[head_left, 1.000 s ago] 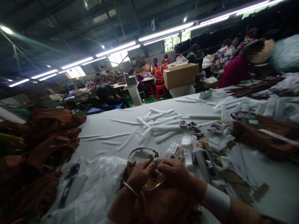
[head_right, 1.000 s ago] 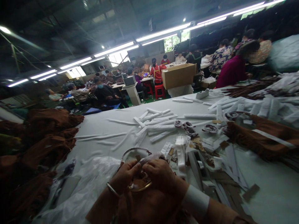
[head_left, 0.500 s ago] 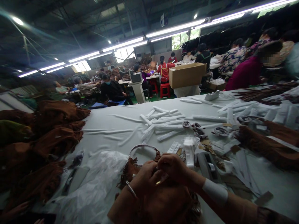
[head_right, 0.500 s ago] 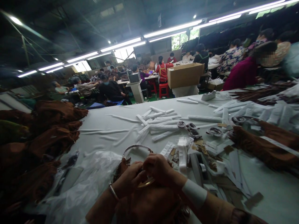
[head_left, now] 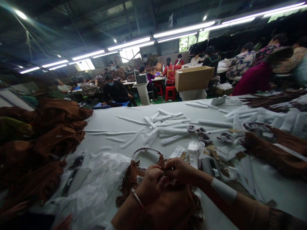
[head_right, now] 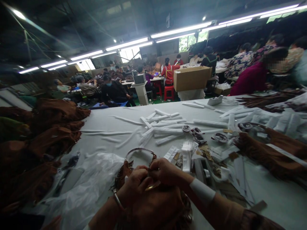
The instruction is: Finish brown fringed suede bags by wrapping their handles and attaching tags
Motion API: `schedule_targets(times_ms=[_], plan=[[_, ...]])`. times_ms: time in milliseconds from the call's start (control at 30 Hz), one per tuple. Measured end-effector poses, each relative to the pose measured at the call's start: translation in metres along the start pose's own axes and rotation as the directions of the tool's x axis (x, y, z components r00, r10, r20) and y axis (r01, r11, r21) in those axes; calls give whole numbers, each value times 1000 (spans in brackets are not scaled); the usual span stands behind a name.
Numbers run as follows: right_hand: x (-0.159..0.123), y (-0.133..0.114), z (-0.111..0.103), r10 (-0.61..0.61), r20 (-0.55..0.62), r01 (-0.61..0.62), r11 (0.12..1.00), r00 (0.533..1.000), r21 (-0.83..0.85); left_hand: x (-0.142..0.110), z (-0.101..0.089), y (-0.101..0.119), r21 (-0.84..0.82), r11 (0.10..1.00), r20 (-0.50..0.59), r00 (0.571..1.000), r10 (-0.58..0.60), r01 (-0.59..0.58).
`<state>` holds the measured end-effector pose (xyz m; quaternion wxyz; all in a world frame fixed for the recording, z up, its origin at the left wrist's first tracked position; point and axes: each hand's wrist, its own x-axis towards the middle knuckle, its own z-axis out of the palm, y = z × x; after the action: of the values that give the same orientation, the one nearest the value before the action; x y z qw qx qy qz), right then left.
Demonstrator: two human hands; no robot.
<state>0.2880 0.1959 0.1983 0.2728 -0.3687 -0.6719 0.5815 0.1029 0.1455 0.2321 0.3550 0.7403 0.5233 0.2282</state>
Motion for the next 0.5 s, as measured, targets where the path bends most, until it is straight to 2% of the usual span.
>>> schedule_targets(times_ms=[67,133,200,267,367,400,500], plan=[[-2,-3,3,-99,-40,97,994,994,-55,0,1,-4,19,1000,12,1000,11,-11],[-5,-6,7,-252,-108,232,958,962,-166,1,0,-7,46,999,59,998,12,-14],[-7,-7,12,-423,-154,358,875,893,-327,3,-3,-9,31,1000,147,989,-6,2],[-10,-7,16,-565,-148,441,758,812,-481,5,-7,-7,-51,998,225,974,-27,39],[-16,-9,17,-673,-61,502,606,737,-617,6,-12,-2,-208,971,264,962,-61,119],[-18,-10,16,-681,-27,516,578,731,-632,6,-13,-1,-244,958,266,960,-84,152],[-29,-11,14,-652,30,501,552,758,-666,4,-15,-3,-375,892,285,947,-146,250]])
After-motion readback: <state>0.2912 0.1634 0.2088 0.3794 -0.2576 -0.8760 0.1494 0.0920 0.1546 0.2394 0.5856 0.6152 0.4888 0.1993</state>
